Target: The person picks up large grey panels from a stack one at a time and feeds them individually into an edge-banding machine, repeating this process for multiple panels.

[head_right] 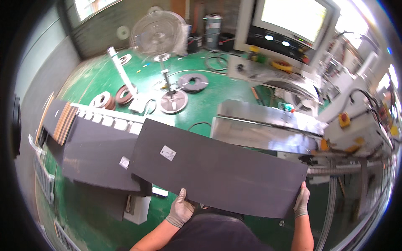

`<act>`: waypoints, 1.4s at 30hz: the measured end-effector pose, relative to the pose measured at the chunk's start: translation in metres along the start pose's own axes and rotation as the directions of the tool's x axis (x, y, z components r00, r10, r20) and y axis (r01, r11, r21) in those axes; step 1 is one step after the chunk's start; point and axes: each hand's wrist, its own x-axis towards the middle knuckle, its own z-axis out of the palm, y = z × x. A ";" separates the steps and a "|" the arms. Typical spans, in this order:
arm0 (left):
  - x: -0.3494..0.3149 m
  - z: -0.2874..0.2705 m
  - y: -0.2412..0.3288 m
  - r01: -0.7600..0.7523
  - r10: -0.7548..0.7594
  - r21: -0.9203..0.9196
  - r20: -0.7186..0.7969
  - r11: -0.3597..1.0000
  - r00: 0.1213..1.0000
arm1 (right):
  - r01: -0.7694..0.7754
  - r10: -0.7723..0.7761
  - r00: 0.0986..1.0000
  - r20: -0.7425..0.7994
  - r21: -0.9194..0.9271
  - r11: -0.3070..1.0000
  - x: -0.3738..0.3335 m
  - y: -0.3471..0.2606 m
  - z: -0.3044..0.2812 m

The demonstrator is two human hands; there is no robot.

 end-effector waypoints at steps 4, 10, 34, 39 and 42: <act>0.050 0.025 -0.023 0.244 -0.281 0.262 0.114 0.934 0.953 | -0.077 0.158 0.951 -0.266 0.290 0.954 -0.087 0.086 -0.081; 0.089 0.063 -0.072 0.298 -0.477 0.843 -0.056 0.449 0.877 | -0.086 0.531 0.643 -0.552 0.636 0.767 -0.262 0.198 -0.109; 0.315 0.254 -0.156 -0.565 0.001 0.471 0.768 -0.678 0.640 | -0.009 0.709 0.544 -0.449 0.841 0.540 -0.386 0.163 -0.079; 0.291 0.221 -0.149 -0.723 0.059 0.545 0.814 -0.424 0.578 | -0.179 0.691 0.397 -0.604 0.687 0.704 -0.368 0.134 -0.077; 0.250 0.213 -0.155 -0.780 -0.385 0.546 0.678 -0.306 0.626 | -0.091 0.695 0.351 -0.628 0.716 0.692 -0.357 0.146 -0.072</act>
